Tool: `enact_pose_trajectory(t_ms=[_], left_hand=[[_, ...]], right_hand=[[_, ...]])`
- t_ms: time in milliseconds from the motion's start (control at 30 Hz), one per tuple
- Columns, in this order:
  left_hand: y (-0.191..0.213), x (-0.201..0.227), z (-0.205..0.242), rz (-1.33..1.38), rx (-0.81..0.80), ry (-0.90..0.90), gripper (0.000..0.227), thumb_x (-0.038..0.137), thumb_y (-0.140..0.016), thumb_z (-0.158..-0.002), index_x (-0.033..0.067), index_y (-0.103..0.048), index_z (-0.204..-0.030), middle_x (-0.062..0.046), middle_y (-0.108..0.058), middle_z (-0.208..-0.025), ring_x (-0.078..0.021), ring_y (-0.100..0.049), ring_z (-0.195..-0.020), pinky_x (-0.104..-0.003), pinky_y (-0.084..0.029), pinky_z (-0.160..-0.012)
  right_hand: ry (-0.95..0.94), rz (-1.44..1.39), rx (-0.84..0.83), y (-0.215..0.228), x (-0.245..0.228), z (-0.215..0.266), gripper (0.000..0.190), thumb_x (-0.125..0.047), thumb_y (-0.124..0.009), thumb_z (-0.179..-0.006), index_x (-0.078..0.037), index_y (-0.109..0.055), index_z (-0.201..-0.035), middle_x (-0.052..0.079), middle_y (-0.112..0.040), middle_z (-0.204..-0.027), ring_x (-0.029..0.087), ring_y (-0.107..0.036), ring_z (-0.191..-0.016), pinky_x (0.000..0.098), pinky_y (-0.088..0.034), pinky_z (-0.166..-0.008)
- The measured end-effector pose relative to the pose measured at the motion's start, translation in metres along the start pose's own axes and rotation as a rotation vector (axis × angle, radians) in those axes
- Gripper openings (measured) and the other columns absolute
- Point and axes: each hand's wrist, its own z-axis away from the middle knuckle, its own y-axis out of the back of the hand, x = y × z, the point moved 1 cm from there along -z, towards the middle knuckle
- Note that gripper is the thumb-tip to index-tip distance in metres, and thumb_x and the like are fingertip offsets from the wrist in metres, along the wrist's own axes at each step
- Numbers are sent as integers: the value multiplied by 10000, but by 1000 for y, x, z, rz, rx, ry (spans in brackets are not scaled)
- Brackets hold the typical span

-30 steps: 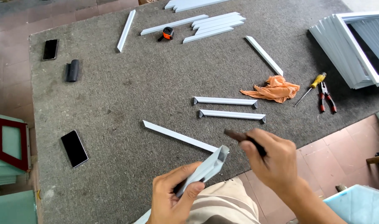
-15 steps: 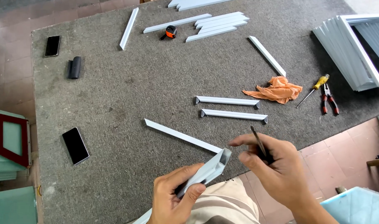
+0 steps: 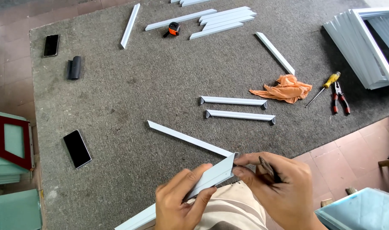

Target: The person assembles white aluminum window frame profiles by hand, using a metal file to deburr edges and a screwdriver to tap and align joints. They handle multiple profile pieces, file edges, and fit them together into frame corners on a workbench.

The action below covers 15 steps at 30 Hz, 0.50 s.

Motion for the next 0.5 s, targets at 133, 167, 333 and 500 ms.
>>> enact_pose_trajectory(t_ms=[133, 167, 333, 500], left_hand=[[-1, -1, -2, -104, 21, -60, 413, 366, -798, -982, 167, -779, -1343, 58, -685, -904, -98, -589, -601, -251, -509, -532], [0, -1, -4, -140, 27, -99, 413, 368, -808, -982, 158, -779, -1337, 53, -655, -878, -115, -571, -581, -266, -509, -526], [-2, -10, -4, -236, 24, -182, 407, 379, -831, -988, 157, -779, -1325, 46, -654, -877, -121, -591, -592, -279, -518, -539], [-45, -104, 14, -421, -655, 372, 432, 576, -570, -1071, 320, -671, -1404, -13, -719, -1023, -356, -759, -834, -582, -581, -738]], right_hand=[[7, 35, -6, 1, 3, -1, 98, -245, -928, -815, -188, -865, -864, -107, -703, -610, 54, -412, -500, 210, -415, -505], [13, 14, -17, 2, 3, -2, 86, -212, -925, -818, -173, -854, -845, -89, -614, -589, 65, -382, -514, 219, -387, -506], [190, -33, -73, 7, 13, -7, 90, -126, -868, -857, -175, -800, -889, -68, -732, -709, 50, -461, -489, 199, -422, -504], [-65, 106, -144, 5, 58, -3, 92, -241, -815, -908, -185, -742, -903, -136, -782, -699, 25, -549, -524, 215, -484, -570]])
